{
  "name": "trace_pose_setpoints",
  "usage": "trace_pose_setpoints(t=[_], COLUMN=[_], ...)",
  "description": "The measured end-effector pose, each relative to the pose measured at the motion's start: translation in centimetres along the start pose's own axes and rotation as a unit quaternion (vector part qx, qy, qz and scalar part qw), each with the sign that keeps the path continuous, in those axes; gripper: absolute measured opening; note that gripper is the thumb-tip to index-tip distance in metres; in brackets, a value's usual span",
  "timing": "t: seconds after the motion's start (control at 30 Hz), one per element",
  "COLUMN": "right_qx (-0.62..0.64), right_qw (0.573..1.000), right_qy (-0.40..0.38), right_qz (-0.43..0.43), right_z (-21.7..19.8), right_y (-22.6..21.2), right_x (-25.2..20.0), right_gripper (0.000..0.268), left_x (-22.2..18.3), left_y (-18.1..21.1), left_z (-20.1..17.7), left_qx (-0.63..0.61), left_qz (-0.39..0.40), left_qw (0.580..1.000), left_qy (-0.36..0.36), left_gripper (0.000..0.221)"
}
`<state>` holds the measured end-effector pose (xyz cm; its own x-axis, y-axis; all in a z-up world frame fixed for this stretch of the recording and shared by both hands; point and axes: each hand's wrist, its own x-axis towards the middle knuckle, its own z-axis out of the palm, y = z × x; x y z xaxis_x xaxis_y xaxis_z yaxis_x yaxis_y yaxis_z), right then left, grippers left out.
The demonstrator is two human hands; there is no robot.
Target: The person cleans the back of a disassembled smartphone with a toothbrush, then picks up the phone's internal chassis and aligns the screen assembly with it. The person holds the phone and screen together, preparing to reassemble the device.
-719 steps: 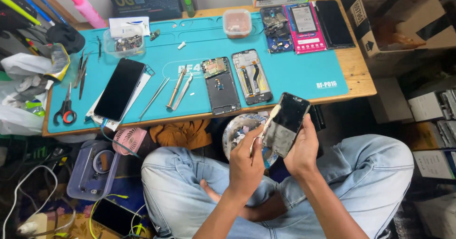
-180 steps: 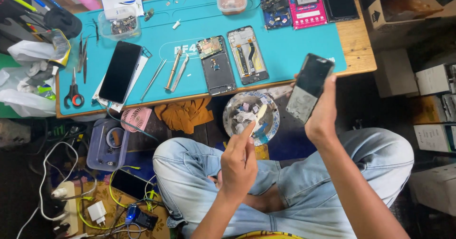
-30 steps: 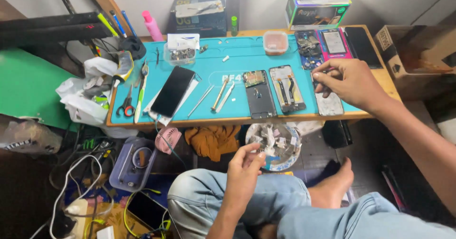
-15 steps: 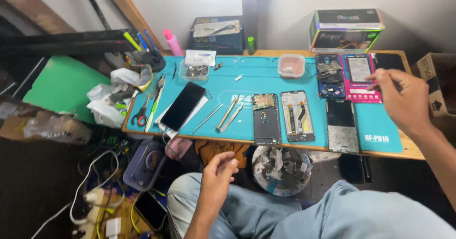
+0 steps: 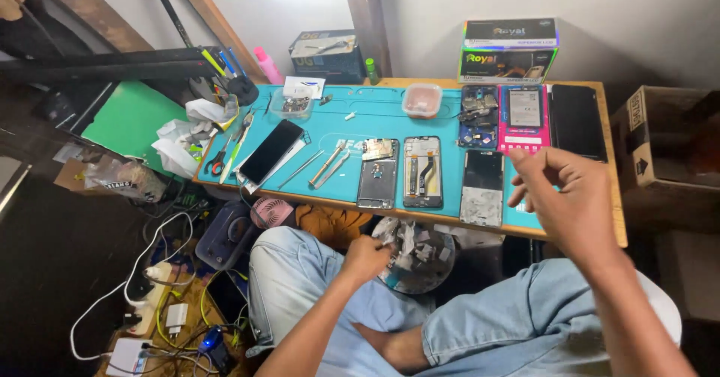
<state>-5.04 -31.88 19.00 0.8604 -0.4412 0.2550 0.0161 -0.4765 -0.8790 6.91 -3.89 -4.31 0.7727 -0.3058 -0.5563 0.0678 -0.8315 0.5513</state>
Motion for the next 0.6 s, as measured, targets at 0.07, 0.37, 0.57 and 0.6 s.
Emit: trace_pose_setpoints(t=[0.07,0.37,0.57,0.6], right_qx=[0.064,0.112,0.147,0.168], right_qw=[0.997,0.979,0.981,0.978], right_qy=[0.037,0.012,-0.034,-0.114], right_qz=[-0.006,0.17,0.125,0.042], right_z=[1.4,7.7,10.9,11.4], right_y=[1.3,3.3,-0.7,-2.7], right_x=[-0.3,-4.4,-6.0,-6.2], right_gripper=[0.046,0.021,0.017,0.014], left_x=[3.2,5.6,6.1,6.9], left_y=[-2.3,-4.2,-6.5,-7.4], left_z=[2.1,4.3,2.4,2.8], left_qx=[-0.005,0.058,0.126,0.108], left_qz=[0.004,0.137,0.251,0.218], left_qw=[0.998,0.977,0.946,0.962], left_qy=[0.057,0.151,0.163,0.122], left_gripper=[0.04,0.018,0.024,0.032])
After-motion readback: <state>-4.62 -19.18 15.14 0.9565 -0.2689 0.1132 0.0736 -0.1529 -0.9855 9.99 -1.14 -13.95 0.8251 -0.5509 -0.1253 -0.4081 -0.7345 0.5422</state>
